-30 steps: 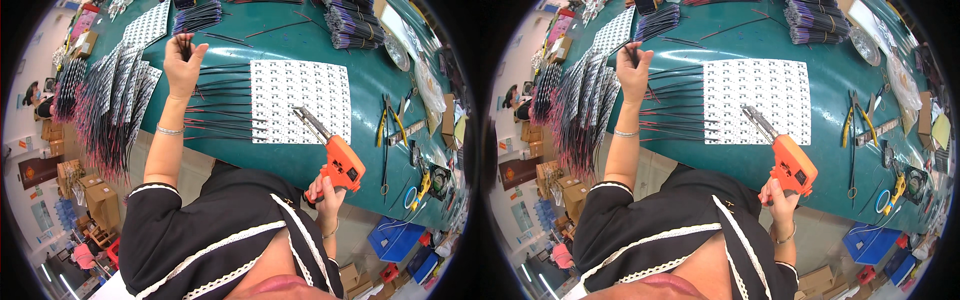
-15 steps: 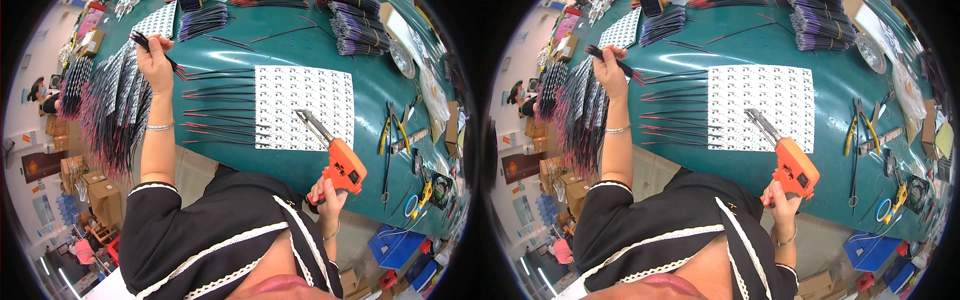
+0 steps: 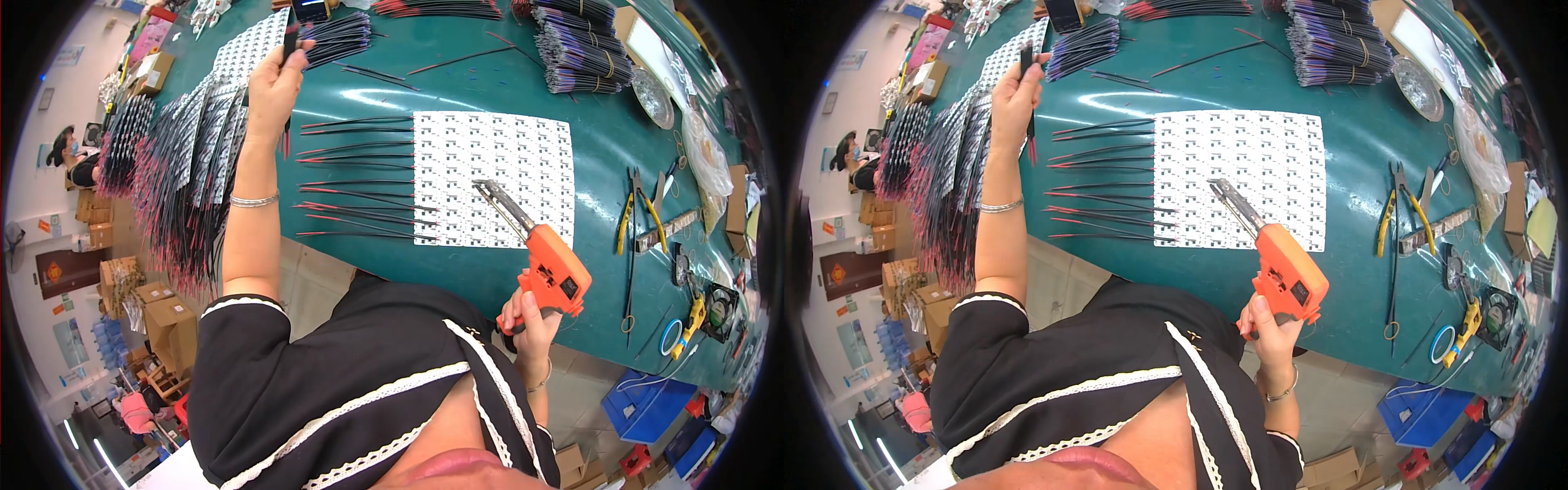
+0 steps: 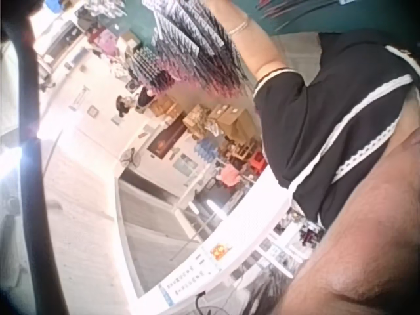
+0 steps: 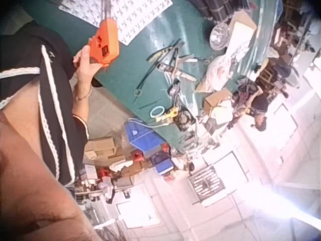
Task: The person assembles LED circuit boards by connecting wires with a handheld heat gun.
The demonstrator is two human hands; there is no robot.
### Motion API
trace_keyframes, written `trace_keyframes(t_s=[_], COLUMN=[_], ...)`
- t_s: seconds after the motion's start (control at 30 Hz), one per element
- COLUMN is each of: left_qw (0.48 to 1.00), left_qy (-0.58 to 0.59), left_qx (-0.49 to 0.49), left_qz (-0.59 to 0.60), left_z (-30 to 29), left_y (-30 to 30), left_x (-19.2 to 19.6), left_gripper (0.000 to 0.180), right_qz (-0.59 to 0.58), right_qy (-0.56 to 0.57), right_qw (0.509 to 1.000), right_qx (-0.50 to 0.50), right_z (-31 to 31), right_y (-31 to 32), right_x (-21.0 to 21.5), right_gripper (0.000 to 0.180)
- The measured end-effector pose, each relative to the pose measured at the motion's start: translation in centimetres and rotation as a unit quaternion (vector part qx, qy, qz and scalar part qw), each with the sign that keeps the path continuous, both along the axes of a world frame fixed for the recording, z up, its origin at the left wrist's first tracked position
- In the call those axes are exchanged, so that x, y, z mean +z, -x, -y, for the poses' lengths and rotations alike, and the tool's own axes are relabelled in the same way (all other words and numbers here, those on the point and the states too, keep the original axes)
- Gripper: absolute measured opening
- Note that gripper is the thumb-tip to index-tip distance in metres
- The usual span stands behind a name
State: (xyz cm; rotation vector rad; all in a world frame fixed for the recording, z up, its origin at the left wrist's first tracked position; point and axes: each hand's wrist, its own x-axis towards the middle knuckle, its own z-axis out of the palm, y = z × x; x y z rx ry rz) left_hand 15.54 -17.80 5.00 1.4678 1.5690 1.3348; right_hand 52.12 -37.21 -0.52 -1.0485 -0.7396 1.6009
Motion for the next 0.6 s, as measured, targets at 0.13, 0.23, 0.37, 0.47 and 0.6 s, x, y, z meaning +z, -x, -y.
trace_keyframes(t_s=[0.13, 0.23, 0.37, 0.47, 0.6], left_qw=[0.995, 0.975, 0.929, 0.918, 0.933], left_qy=[0.040, 0.135, 0.182, 0.175, 0.196], left_qx=[-0.078, -0.152, -0.213, -0.232, -0.237], left_qz=[-0.054, -0.093, -0.241, -0.269, -0.188], left_z=[0.7, 2.1, 3.7, 5.4, 7.4], left_y=[-2.5, -4.5, -6.3, -8.0, -9.8], left_x=[0.6, 0.8, 0.2, -0.8, -2.2], left_gripper=[0.020, 0.018, 0.015, 0.015, 0.018], right_qz=[0.003, -0.001, -0.002, -0.009, 0.001], right_qy=[0.012, 0.018, 0.017, 0.026, 0.032], right_qw=[1.000, 1.000, 1.000, 0.999, 0.999], right_qx=[0.017, 0.008, 0.019, 0.024, 0.028], right_z=[0.0, -0.1, -0.1, 0.0, 0.1], right_y=[0.3, 0.9, 1.2, 1.1, 1.1], right_x=[0.2, 0.6, 0.2, 0.0, 0.0], right_gripper=[0.037, 0.039, 0.041, 0.040, 0.040])
